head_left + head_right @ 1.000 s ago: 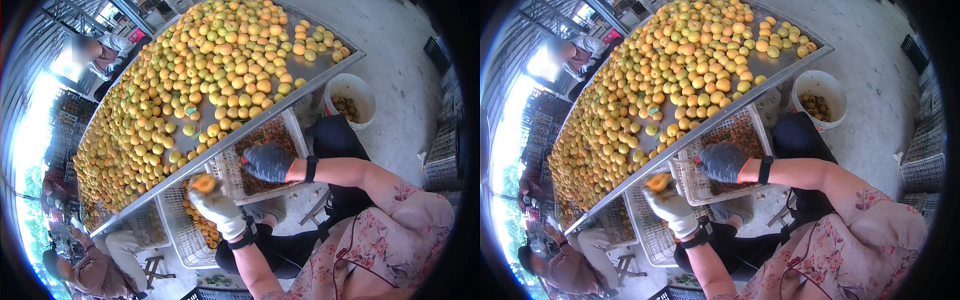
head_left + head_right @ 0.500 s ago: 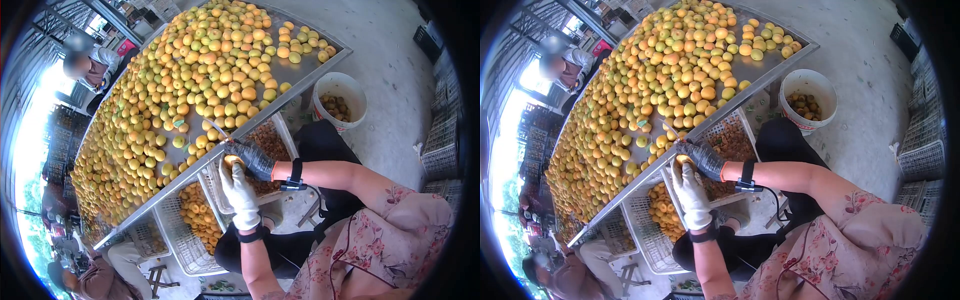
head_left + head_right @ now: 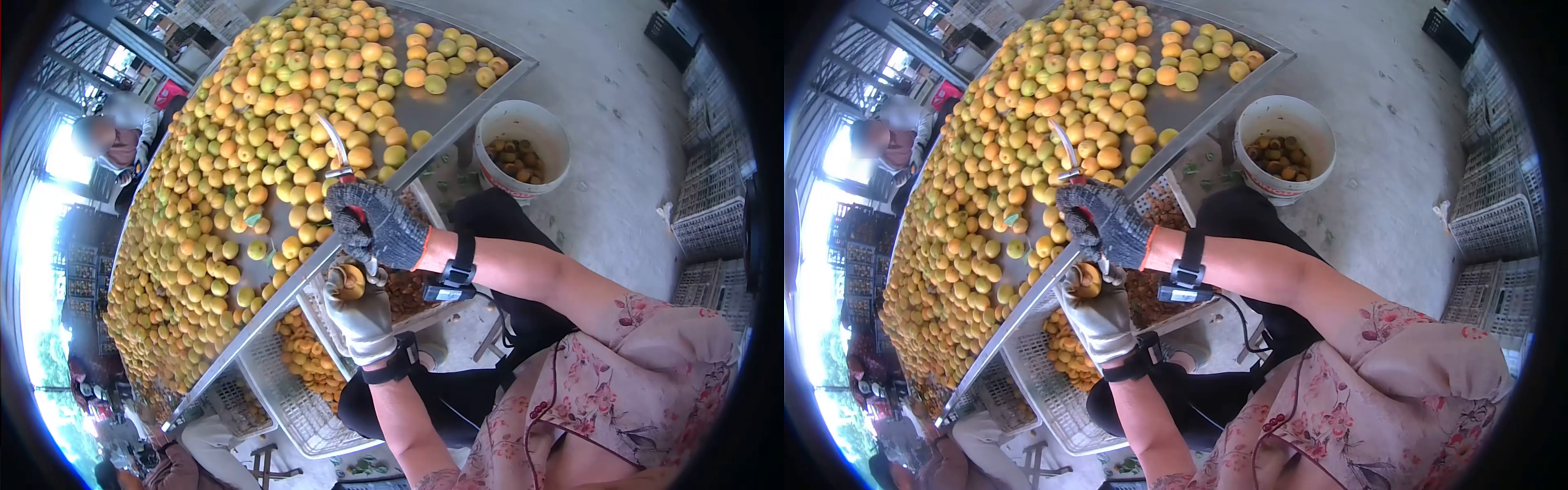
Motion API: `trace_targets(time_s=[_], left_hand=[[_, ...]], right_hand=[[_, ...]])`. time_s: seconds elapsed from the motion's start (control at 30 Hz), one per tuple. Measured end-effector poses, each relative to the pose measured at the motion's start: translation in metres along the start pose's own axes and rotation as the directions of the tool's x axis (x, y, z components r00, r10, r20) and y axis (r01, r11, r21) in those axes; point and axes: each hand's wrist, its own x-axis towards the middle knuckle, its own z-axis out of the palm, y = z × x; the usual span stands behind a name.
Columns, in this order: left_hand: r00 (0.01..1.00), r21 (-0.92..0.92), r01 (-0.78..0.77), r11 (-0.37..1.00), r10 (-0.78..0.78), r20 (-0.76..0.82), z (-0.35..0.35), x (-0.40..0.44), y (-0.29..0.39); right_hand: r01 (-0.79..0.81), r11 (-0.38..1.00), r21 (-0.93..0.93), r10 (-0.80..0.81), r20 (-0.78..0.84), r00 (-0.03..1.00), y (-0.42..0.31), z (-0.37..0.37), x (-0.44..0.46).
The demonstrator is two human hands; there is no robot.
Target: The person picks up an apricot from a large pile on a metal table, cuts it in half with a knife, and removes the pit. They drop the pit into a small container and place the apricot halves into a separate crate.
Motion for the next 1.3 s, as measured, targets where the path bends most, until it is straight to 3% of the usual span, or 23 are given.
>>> trace_targets(time_s=[0.1,0.13,0.17,0.23,0.27,0.37,0.43,0.5,0.6,0.67,0.73,0.77,0.8,0.9,0.93,1.0,1.03,1.1,1.17,1.2,1.23,1.27,1.3], left_hand=[[0.997,0.061,-0.06,0.996,0.057,0.051,-0.002,0.004,-0.011],[0.98,0.072,-0.051,0.996,0.036,0.196,-0.013,0.012,-0.012],[0.979,0.073,-0.046,0.996,0.031,0.2,-0.018,0.013,-0.014],[0.996,-0.012,0.078,0.997,-0.079,-0.049,0.009,0.008,-0.014],[0.991,0.065,0.019,0.998,-0.01,-0.136,0.015,0.009,-0.019],[0.996,0.02,0.046,0.999,-0.044,-0.077,0.006,0.012,-0.023],[0.995,0.04,0.032,0.999,-0.028,-0.092,0.007,0.015,-0.026],[0.994,0.061,0.018,0.998,-0.011,-0.109,0.005,0.017,-0.026],[0.997,0.058,0.034,0.998,-0.03,-0.068,-0.009,0.018,-0.026],[0.995,0.042,-0.032,0.999,0.028,0.097,-0.016,0.013,-0.028],[0.991,0.037,-0.006,0.999,0.001,0.132,-0.022,0.019,-0.025],[0.985,0.04,0.027,0.999,-0.034,0.169,-0.023,0.021,-0.025],[0.981,0.155,-0.01,0.988,0.039,-0.189,0.013,0.013,-0.026],[0.941,0.148,-0.031,0.989,0.079,-0.329,0.018,0.018,-0.027],[0.941,0.147,-0.033,0.989,0.08,-0.328,0.008,0.02,-0.025],[0.993,0.079,0.122,0.989,-0.122,-0.007,-0.011,0.02,-0.019],[0.993,0.081,0.119,0.99,-0.119,-0.007,-0.008,0.021,-0.022],[0.96,0.139,-0.046,0.989,0.082,-0.268,0.008,0.023,-0.031],[0.974,0.202,-0.053,0.978,0.095,-0.207,0.005,0.019,-0.028],[0.941,0.697,-0.202,0.688,0.333,-0.056,-0.002,0.019,-0.028],[0.875,0.945,-0.287,0.155,0.443,0.193,-0.008,0.018,-0.028],[0.949,0.66,-0.162,0.734,0.299,-0.098,-0.012,0.028,-0.031],[0.949,0.662,-0.159,0.733,0.299,-0.103,-0.012,0.03,-0.031]], right_hand=[[0.063,0.997,-0.043,-0.064,-0.041,0.997,-0.004,0.005,0.0],[0.106,0.994,-0.035,-0.107,-0.035,0.994,-0.002,0.004,0.0],[0.111,0.993,-0.035,-0.112,-0.037,0.993,-0.001,0.005,0.0],[0.252,0.968,0.004,-0.252,-0.05,0.967,-0.001,0.01,0.002],[0.264,0.964,-0.043,-0.267,-0.094,0.959,0.002,0.007,0.006],[0.285,0.935,-0.209,-0.309,-0.092,0.947,0.003,0.005,0.007],[0.27,0.94,-0.21,-0.287,-0.053,0.956,0.003,0.002,0.007],[0.369,0.853,-0.37,-0.409,-0.035,0.912,0.009,0.006,0.006],[0.373,0.832,-0.412,-0.418,-0.021,0.908,0.017,0.003,0.007],[0.388,0.816,-0.428,-0.442,-0.031,0.896,0.018,-0.003,0.009],[0.142,0.983,0.115,-0.148,0.046,0.988,0.005,-0.011,0.015],[0.139,0.984,0.116,-0.145,0.047,0.988,0.007,-0.012,0.016],[0.105,0.988,0.117,-0.101,-0.033,0.994,0.008,-0.012,0.017],[0.061,0.984,0.169,-0.042,-0.114,0.993,0.008,-0.014,0.014],[0.032,0.97,0.241,-0.008,-0.098,0.995,0.007,-0.014,0.013],[-0.002,0.951,0.31,0.027,-0.076,0.997,0.008,-0.013,0.013],[0.0,0.972,0.233,0.024,-0.101,0.995,0.008,-0.013,0.013],[0.011,0.987,0.16,0.009,-0.125,0.992,0.01,-0.012,0.013],[0.121,0.992,0.048,-0.109,-0.197,0.974,0.016,-0.01,0.014],[0.126,0.987,0.103,-0.113,-0.116,0.987,0.015,-0.013,0.014],[0.122,0.987,0.103,-0.11,-0.118,0.987,0.016,-0.016,0.013],[0.099,0.98,0.174,-0.076,-0.136,0.988,0.017,-0.02,0.013],[0.079,0.966,0.245,-0.042,-0.151,0.988,0.017,-0.02,0.013]])
